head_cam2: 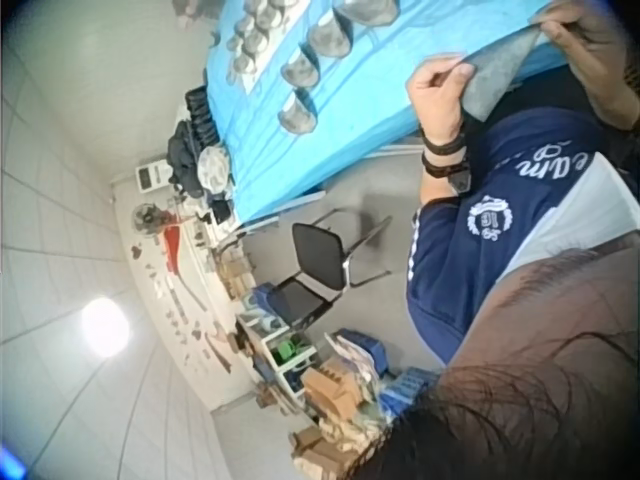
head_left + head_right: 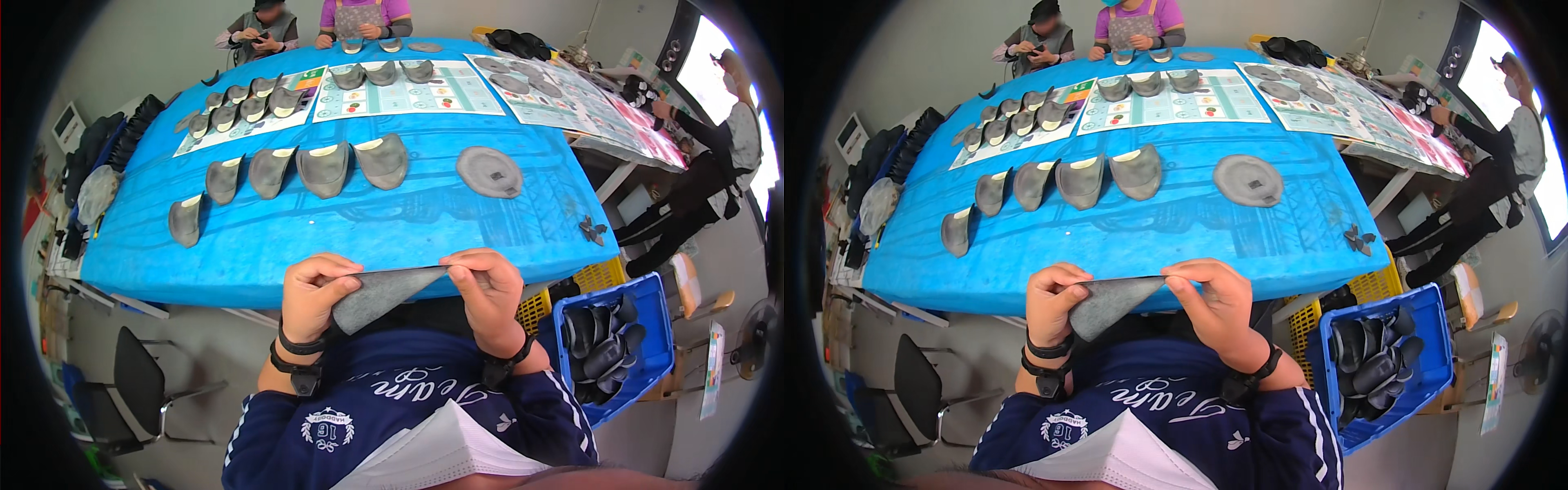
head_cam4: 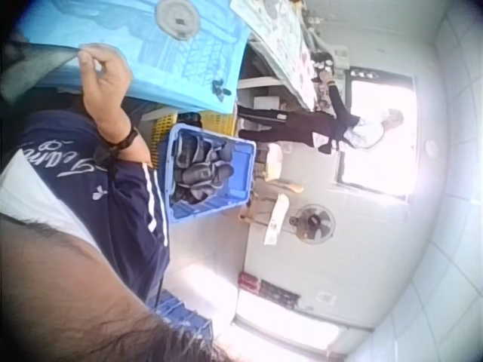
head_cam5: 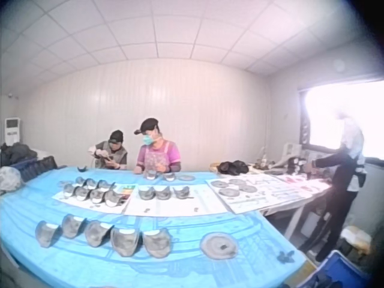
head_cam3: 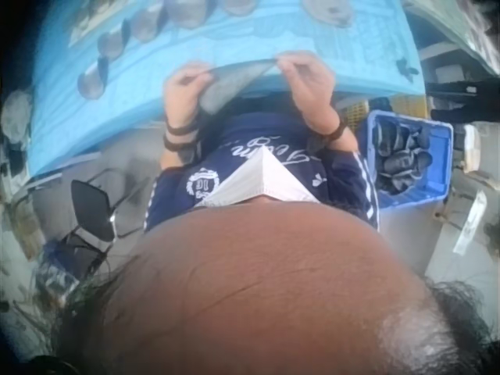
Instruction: Checking and assembling shoe upper components at a manufacturing table.
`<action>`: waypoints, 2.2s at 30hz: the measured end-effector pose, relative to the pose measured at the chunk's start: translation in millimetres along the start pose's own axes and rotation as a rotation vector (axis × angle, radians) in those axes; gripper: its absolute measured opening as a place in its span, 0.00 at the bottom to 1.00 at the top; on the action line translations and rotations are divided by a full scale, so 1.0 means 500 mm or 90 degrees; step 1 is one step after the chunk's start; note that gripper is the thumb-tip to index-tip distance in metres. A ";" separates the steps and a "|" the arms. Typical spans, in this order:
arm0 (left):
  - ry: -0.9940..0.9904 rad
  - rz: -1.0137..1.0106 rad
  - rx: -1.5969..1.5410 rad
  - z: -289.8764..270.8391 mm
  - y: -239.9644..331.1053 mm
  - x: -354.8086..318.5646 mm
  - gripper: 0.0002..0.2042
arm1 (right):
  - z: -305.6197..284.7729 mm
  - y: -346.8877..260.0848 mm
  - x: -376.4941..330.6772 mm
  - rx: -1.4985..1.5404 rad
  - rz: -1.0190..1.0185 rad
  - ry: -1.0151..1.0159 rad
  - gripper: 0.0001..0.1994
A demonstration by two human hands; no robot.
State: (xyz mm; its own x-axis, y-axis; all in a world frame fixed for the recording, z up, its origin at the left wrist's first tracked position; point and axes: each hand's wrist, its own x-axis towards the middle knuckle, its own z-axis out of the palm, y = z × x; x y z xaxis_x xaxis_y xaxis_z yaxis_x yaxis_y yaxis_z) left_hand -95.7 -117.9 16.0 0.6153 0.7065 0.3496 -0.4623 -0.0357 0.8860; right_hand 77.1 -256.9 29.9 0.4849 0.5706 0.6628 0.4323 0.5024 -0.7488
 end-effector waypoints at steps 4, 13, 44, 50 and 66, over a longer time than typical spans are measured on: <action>0.002 0.057 0.094 0.003 0.008 -0.010 0.06 | -0.008 0.015 0.006 -0.005 -0.002 -0.058 0.05; -0.108 0.059 0.349 0.016 0.025 -0.001 0.03 | 0.003 -0.054 0.036 -0.460 -0.326 -0.265 0.22; -0.223 0.094 0.374 0.050 0.014 0.005 0.02 | -0.070 -0.080 0.016 -0.385 -0.156 -0.282 0.18; -0.256 0.059 0.389 0.040 0.035 -0.004 0.02 | -0.004 -0.032 0.008 -0.304 -0.163 -0.378 0.14; -0.220 0.073 0.342 0.007 0.021 0.003 0.03 | 0.026 -0.033 0.028 -0.241 -0.061 -0.347 0.13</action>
State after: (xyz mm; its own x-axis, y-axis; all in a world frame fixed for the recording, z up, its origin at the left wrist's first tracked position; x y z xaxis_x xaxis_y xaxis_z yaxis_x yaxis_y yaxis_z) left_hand -97.2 -119.7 27.0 0.7925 0.4119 0.4497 -0.2086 -0.5098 0.8346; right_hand 66.7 -248.7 51.3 0.0214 0.8315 0.5551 0.7396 0.3604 -0.5684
